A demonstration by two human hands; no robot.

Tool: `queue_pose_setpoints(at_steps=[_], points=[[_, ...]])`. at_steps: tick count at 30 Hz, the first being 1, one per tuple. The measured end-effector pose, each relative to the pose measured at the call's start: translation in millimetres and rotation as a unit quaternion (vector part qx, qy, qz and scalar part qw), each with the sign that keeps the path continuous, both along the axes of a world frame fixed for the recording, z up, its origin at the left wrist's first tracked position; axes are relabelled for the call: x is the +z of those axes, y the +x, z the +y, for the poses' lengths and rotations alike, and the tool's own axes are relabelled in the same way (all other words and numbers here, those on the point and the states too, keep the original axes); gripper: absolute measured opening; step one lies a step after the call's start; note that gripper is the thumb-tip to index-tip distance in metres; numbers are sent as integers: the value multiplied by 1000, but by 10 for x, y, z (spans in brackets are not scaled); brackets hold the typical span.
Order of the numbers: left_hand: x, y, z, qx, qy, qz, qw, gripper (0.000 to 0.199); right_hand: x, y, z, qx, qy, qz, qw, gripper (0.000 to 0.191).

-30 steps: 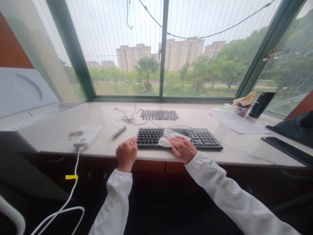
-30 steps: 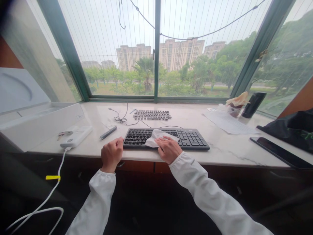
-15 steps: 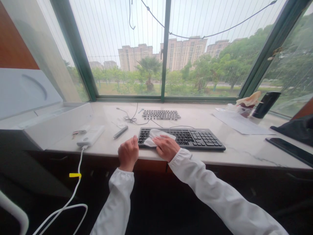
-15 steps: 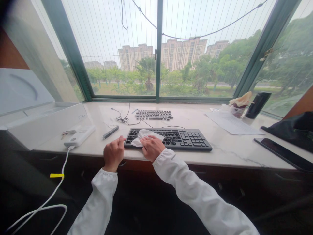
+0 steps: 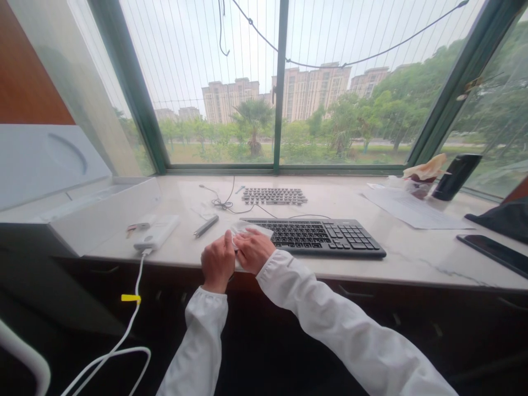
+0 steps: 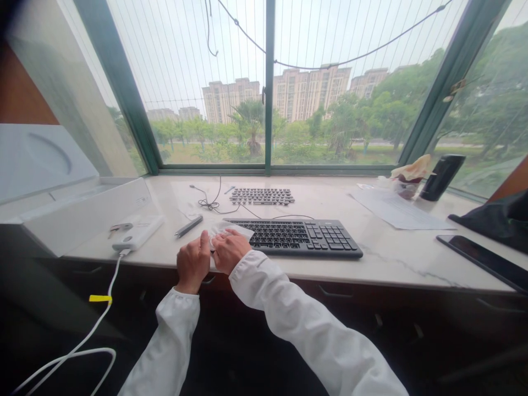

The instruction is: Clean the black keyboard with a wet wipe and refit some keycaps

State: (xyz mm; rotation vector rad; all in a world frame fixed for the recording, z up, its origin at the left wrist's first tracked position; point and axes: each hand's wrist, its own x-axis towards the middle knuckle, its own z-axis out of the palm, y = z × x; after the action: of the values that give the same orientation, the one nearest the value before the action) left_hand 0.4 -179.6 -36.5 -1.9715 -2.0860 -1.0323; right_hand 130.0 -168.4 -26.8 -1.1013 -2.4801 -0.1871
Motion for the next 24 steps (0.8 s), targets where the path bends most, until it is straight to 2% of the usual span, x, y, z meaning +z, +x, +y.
queue_pose_setpoints(at_steps=[4,8,15,21,24], points=[[-7,-2,11,7,-3,-3,1000,61,11,84,-26,-4,6,-1,1000,43],[-13,-1,10,8,-4,-11,1000,61,31,160,-65,-13,9,8,1000,38],[-1,9,15,11,-10,-10,1000,61,40,75,-98,-60,23,4,998,38],[7,10,11,16,-14,-9,1000,61,-2,208,-34,-14,44,5,999,35],[10,8,4,10,-17,-17,1000,60,-14,275,-22,-23,44,10,999,35]])
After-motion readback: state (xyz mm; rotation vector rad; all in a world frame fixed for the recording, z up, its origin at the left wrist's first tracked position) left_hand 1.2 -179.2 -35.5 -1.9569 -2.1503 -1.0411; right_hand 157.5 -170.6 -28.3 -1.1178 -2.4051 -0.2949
